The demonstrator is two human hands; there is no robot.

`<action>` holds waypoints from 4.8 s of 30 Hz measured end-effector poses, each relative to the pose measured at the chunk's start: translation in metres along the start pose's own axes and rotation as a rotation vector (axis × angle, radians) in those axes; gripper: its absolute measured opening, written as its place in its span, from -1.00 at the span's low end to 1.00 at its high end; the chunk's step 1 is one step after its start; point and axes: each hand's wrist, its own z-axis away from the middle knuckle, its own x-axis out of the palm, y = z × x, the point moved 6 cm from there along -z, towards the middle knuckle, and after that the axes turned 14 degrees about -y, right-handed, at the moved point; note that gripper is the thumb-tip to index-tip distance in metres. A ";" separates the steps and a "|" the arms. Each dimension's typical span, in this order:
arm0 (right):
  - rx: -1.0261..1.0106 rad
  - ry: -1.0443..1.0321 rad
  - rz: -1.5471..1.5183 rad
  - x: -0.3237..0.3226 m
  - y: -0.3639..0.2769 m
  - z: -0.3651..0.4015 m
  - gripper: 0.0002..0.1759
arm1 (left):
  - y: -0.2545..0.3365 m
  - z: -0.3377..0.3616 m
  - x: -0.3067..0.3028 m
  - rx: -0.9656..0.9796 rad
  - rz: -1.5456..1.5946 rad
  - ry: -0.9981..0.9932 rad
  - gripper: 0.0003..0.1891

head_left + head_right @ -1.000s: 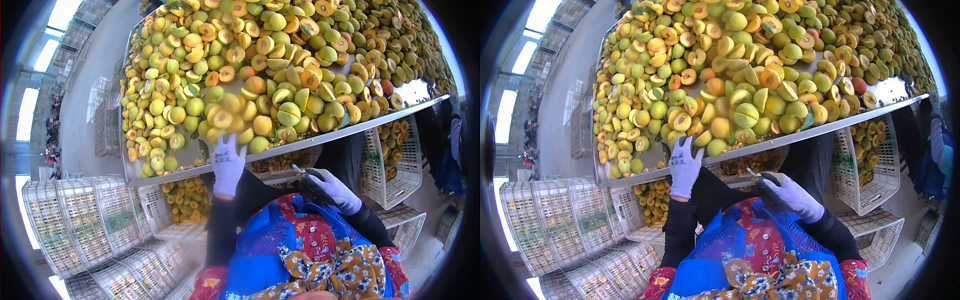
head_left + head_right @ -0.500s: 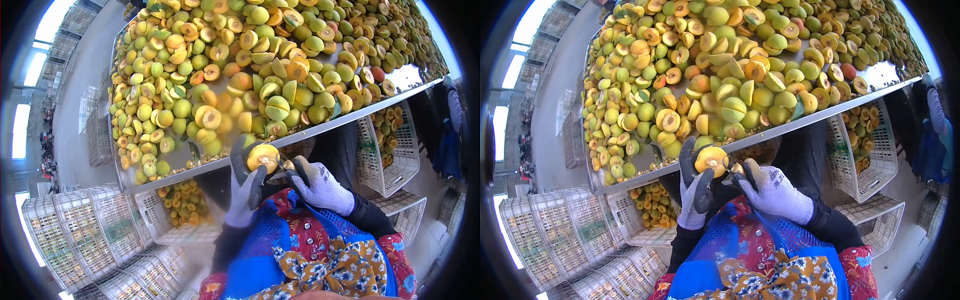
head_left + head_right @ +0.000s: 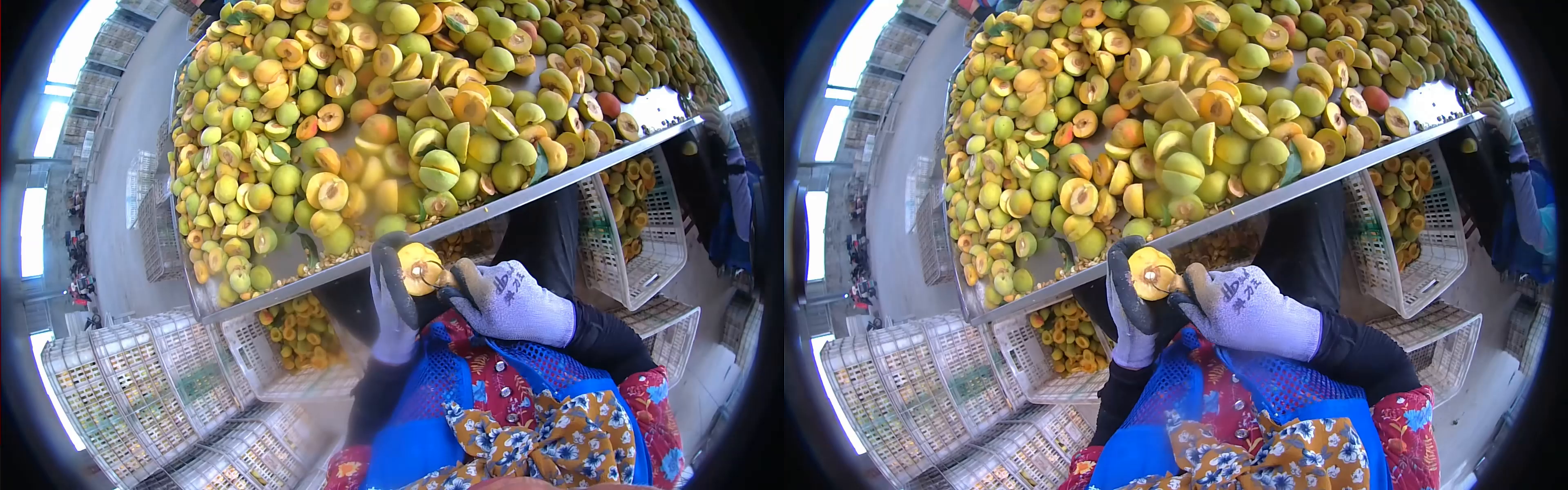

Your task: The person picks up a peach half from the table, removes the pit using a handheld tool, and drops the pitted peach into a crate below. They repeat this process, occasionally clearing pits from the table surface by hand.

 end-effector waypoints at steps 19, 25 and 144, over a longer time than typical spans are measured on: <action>0.256 -0.598 -2.382 0.058 0.020 0.016 -0.58 | -0.003 -0.011 0.021 0.221 0.052 -0.178 -0.66; 0.196 -0.794 -2.750 0.065 0.023 0.018 -0.60 | -0.048 -0.018 0.027 0.072 0.164 -0.328 -0.65; 0.427 -0.278 -1.890 0.081 0.053 0.048 -0.66 | -0.029 -0.039 -0.106 -0.369 -1.384 0.062 -0.37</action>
